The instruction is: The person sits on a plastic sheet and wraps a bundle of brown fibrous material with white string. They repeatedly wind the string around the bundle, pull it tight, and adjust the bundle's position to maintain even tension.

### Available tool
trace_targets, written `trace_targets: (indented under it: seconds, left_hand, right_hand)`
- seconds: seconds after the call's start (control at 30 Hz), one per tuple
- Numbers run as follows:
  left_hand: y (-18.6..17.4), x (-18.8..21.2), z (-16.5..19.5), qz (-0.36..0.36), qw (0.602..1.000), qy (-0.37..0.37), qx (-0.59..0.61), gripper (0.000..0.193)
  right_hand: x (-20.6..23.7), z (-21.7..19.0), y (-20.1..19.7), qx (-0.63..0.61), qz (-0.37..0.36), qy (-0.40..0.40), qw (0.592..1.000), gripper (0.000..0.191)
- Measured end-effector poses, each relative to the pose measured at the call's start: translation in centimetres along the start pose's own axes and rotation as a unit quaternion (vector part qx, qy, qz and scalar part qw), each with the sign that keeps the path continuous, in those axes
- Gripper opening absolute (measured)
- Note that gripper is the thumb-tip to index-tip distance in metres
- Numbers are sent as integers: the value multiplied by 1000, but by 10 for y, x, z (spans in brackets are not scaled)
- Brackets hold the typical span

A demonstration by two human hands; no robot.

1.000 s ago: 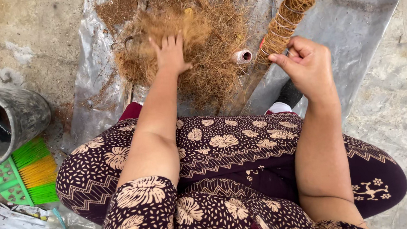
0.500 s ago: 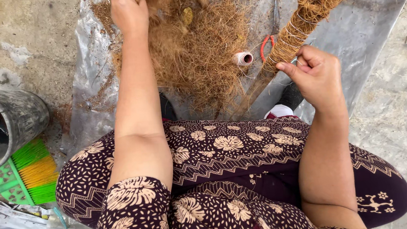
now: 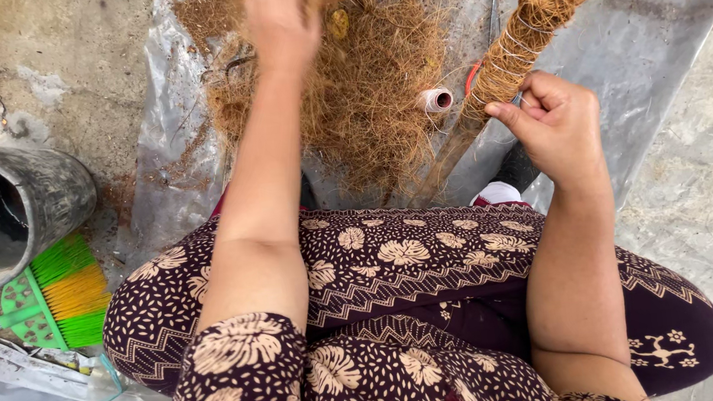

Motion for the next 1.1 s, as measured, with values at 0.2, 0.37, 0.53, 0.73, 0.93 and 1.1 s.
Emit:
trace_targets:
  seconds: [0.2, 0.37, 0.53, 0.73, 0.93, 1.1]
  left_hand:
    - [65, 157, 39, -471, 866, 118, -121, 85]
    - [79, 163, 20, -477, 875, -18, -83, 77]
    - [69, 127, 2, -458, 871, -140, -113, 79]
    - [32, 55, 32, -130, 974, 70, -170, 28]
    - [68, 52, 17, -146, 987, 67, -17, 61]
    - [76, 71, 21, -215, 956, 138, -146, 75]
  right_hand:
    - [-2, -1, 4, 16, -2, -12, 1000, 41]
    - [0, -3, 6, 18, -3, -23, 1000, 47]
    - [1, 0, -2, 23, 11, -5, 1000, 42]
    - [5, -2, -7, 40, 14, -9, 999, 53]
    - [9, 0, -10, 56, 17, 6, 998, 52]
    - [9, 0, -10, 77, 13, 13, 997, 58]
Point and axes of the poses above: each hand's wrist, its own x-axis away from the middle knuckle, its own y-axis out of the palm, z = x × y, the point moved 9 cm from there along -x, towards the middle knuckle, and after that the axes turned 15 degrees about z, right-handed, at the moved point
